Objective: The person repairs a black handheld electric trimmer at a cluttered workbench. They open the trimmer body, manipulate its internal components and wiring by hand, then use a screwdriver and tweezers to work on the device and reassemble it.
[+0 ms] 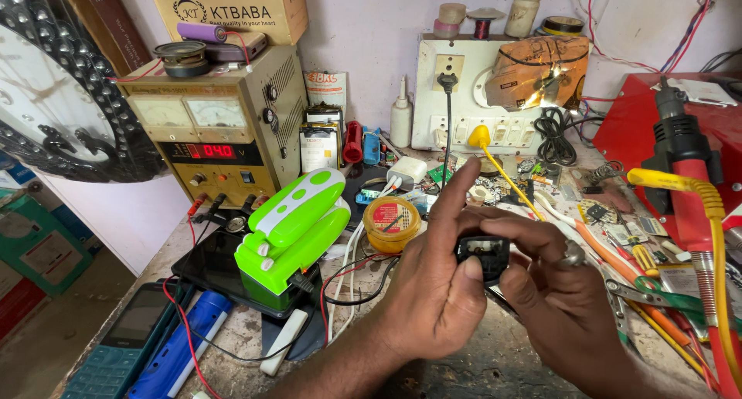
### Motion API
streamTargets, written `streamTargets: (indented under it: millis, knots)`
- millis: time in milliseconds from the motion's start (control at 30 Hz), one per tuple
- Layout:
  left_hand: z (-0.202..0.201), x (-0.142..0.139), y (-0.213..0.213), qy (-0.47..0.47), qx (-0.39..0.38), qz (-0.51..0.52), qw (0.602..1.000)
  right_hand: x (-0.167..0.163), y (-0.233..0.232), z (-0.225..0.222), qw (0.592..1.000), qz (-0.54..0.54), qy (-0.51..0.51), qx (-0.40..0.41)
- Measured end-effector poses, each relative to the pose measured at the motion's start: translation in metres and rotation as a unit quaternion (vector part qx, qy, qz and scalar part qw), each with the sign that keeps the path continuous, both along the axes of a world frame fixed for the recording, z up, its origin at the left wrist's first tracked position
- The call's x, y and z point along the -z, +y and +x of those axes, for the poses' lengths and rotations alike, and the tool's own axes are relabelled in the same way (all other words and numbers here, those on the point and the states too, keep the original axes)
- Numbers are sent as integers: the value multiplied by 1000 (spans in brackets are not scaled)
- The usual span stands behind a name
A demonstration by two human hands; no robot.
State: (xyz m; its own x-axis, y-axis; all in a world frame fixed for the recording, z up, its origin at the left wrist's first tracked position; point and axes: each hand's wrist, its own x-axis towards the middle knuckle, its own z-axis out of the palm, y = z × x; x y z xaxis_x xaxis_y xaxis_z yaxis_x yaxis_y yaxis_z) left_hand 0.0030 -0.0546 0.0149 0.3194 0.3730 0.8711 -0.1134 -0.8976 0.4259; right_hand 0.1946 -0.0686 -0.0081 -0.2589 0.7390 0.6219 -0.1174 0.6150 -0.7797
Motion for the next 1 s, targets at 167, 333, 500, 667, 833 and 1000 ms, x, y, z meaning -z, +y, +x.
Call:
streamTargets:
  millis: [167,333,500,667,833,1000]
  knots:
    - [-3,1,1,13,-7,-14,1000,0,4,2,999,19,-35,6]
    - [0,4,3,17,-14,-7,1000,-2,3,-6,999,-41,5,-11]
    - [3,6,6,8,-15,-30,999,-11,4,-3,999,12,-50,17]
    - [3,5,10,7,-2,-69,998,-9,11,0,998,-46,-15,35]
    - [2,2,15,37,-116,-40,992,-8,17,8,994,-50,-26,92]
    - [1,0,10,60,-32,-82,994,-10,16,9,999,-6,-14,45]
